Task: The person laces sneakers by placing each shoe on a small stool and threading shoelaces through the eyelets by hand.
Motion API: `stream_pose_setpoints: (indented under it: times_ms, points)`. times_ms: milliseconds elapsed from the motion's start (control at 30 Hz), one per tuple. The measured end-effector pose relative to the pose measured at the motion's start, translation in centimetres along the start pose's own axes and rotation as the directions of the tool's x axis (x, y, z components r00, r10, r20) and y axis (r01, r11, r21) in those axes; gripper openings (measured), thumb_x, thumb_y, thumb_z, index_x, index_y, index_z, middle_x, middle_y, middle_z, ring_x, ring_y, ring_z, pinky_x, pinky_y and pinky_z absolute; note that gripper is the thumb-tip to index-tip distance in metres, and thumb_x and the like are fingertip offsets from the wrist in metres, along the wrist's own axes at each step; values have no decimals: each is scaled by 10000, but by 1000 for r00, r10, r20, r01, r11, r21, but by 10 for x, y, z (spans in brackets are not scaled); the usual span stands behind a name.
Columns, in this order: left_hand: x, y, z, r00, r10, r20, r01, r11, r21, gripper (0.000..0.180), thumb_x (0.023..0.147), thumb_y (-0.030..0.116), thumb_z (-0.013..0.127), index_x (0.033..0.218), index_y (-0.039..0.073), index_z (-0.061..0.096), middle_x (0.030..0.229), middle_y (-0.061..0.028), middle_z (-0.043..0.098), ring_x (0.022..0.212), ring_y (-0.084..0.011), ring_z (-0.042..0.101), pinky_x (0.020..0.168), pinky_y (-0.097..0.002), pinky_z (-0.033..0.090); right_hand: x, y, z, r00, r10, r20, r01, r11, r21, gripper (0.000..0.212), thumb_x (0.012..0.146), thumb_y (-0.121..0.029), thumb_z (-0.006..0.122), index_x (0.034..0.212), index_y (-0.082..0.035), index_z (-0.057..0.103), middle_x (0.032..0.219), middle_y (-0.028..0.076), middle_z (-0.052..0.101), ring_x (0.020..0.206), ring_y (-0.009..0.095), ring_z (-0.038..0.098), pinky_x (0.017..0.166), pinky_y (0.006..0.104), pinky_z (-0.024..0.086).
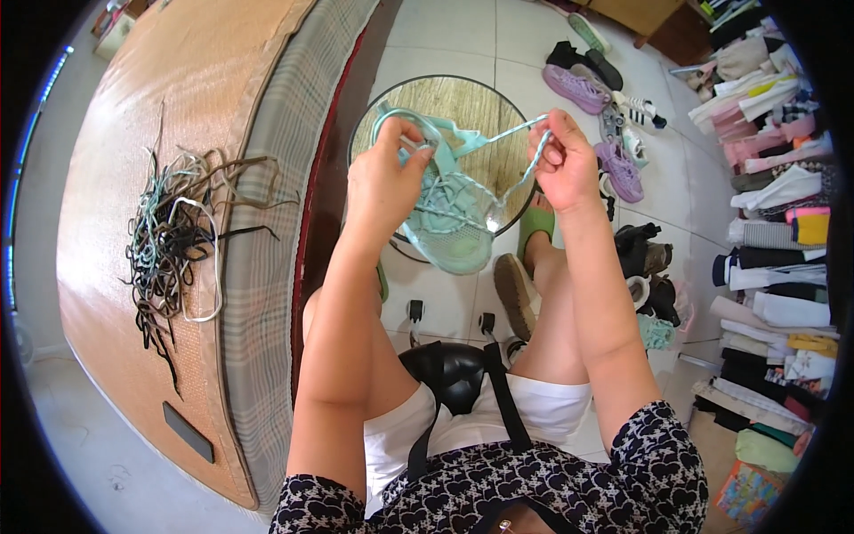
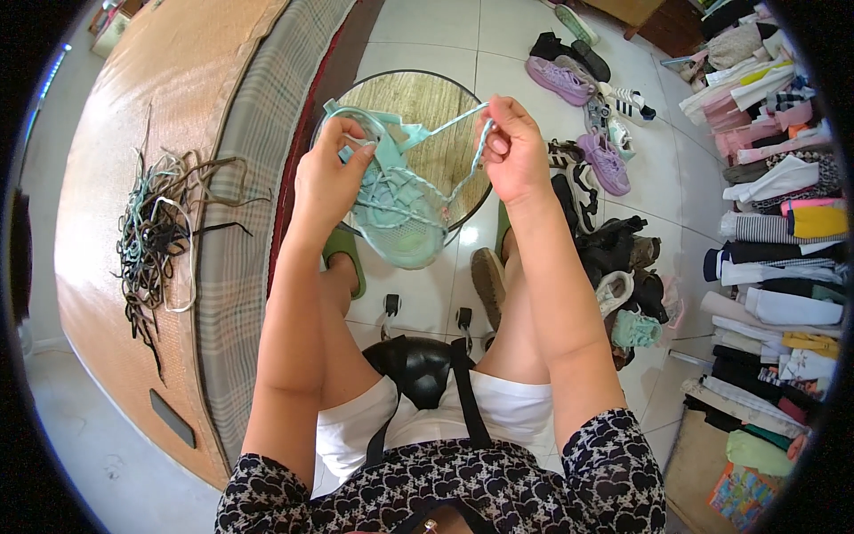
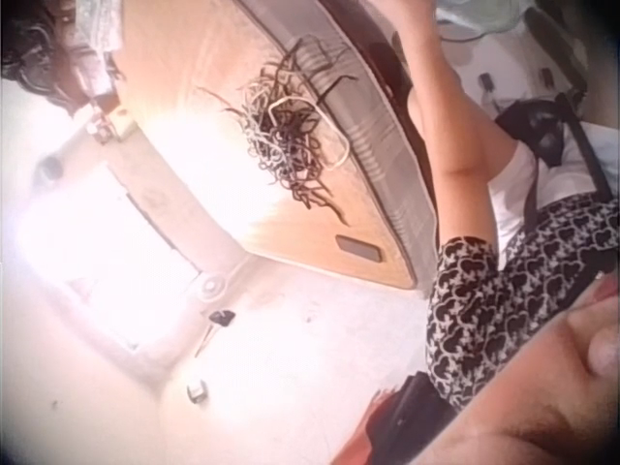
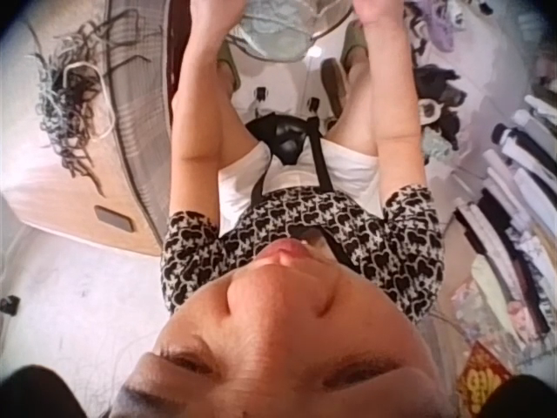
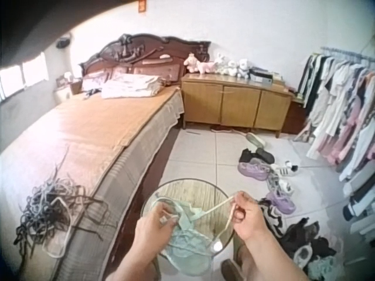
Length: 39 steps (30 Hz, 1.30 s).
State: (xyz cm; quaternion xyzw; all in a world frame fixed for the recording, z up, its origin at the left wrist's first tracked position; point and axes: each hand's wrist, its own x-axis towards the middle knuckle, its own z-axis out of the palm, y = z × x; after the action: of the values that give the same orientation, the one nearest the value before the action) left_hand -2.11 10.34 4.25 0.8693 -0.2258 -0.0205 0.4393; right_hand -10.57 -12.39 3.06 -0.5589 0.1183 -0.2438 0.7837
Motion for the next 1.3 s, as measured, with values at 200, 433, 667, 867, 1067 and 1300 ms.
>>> stream_pose_setpoints:
  times_ms: [200,433,667,867,1067,1300]
  points:
    - [3,3,11,991,30,-129,-29,1000,8,194,856,166,664,1015,93,582,938,-102,693,778,-340,657,711,-438,487,-12,-11,18,965,101,242,-90,994,-56,134,931,-195,671,840,-102,639,729,-55,563,570,19,434,530,188,329]
    - [-2,12,16,855,478,-201,-399,854,334,244,797,237,733,1039,215,721,1064,-22,634,1029,-249,582,959,-612,383,-16,-3,24,920,293,258,-180,905,-386,257,905,-250,681,721,-103,579,666,-73,481,589,39,397,546,222,328]
    - [12,-1,12,950,196,-243,-194,981,32,113,882,207,703,942,121,745,934,-65,670,730,-223,637,726,-344,507,1,-18,-5,967,250,44,-247,885,394,270,927,-228,641,728,-77,540,711,8,541,560,70,420,503,257,329]
    - [8,-10,-1,983,180,-33,-174,974,142,268,880,286,711,1033,69,680,905,-115,662,734,-268,634,712,-373,509,2,-2,-5,968,54,-244,-124,952,-281,561,918,-236,675,1371,31,480,1325,175,476,1091,228,563,853,349,526]
    - [0,2,0,987,159,-30,-147,961,233,309,823,330,749,936,46,704,744,-188,658,727,-348,655,663,-440,507,-29,11,41,874,-452,177,361,362,-859,151,816,-212,728,926,-111,709,1027,90,541,1017,288,501,901,418,424]
    - [-11,24,21,965,-110,-239,135,987,91,323,874,377,705,919,63,639,600,-143,629,623,-364,642,621,-451,483,-44,17,68,873,-390,294,446,391,-805,193,776,-206,785,796,-75,644,842,62,552,814,287,551,709,402,448]
